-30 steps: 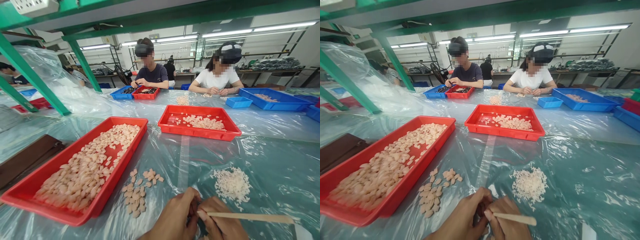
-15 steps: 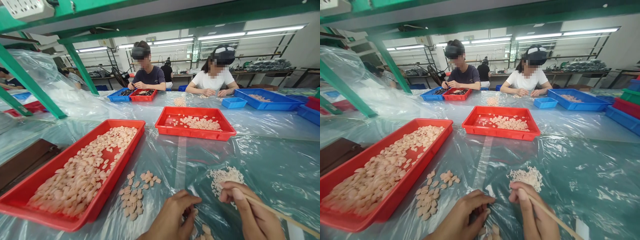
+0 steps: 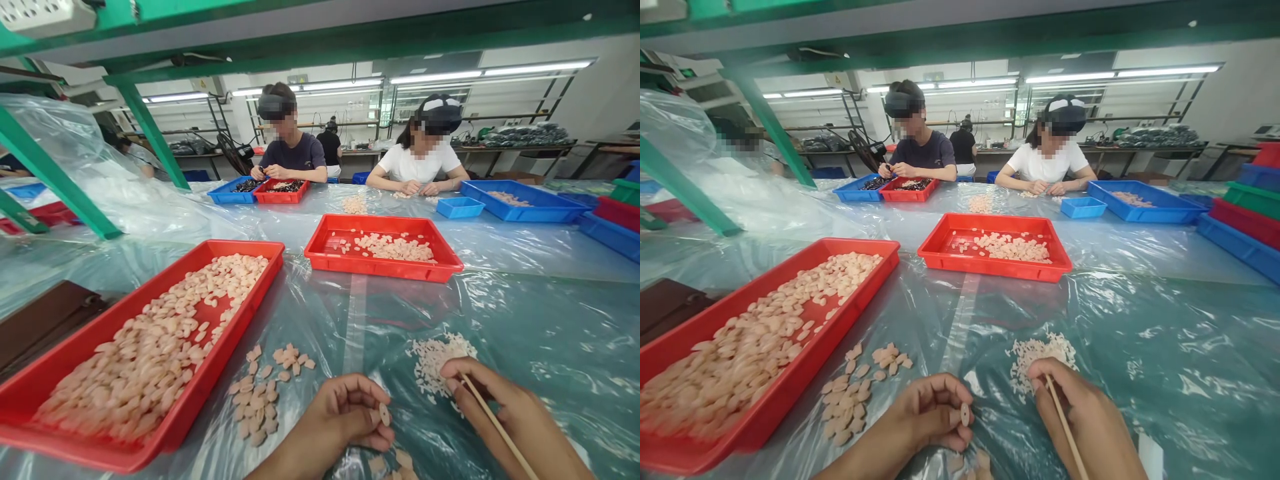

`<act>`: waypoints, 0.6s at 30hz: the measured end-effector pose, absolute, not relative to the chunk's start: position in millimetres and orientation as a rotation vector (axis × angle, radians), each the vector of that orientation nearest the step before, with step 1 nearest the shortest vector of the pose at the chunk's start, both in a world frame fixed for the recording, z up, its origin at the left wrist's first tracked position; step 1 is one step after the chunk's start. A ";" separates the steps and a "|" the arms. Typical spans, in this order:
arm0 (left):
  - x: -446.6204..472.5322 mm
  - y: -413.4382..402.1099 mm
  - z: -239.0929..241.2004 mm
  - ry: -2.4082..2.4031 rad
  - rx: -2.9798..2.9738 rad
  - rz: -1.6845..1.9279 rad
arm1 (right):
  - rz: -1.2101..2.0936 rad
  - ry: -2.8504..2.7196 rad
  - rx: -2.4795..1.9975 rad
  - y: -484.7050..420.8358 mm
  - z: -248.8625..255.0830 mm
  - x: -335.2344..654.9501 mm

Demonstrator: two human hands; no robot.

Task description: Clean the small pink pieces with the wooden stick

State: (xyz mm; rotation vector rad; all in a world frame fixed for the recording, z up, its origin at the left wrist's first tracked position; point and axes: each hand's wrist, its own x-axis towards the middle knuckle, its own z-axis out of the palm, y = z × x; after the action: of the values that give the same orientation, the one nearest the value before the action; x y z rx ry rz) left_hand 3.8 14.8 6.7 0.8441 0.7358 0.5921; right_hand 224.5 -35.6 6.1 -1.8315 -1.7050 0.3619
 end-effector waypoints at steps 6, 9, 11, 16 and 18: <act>3.3 14.7 6.2 0.750 0.830 0.584 | 0.343 -1.752 -1.826 -35.4 3.5 220.9; 2.6 13.1 5.8 0.727 0.913 0.554 | 0.322 -1.761 -1.811 -36.3 2.7 220.6; 1.8 11.4 9.1 0.717 1.042 0.482 | 0.313 -1.764 -1.790 -36.6 1.5 221.7; -0.4 8.6 26.2 0.735 1.395 0.333 | 0.312 -1.751 -1.745 -36.3 -2.4 224.8; -3.2 10.3 30.5 0.865 1.496 0.354 | 0.336 -1.754 -1.742 -35.9 -3.1 225.0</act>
State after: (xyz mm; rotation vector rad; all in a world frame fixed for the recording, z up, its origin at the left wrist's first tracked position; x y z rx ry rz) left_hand -3.2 10.3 30.5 1.4962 0.8651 0.3538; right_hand 225.0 -35.9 -3.1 -1.7416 -1.7535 0.3358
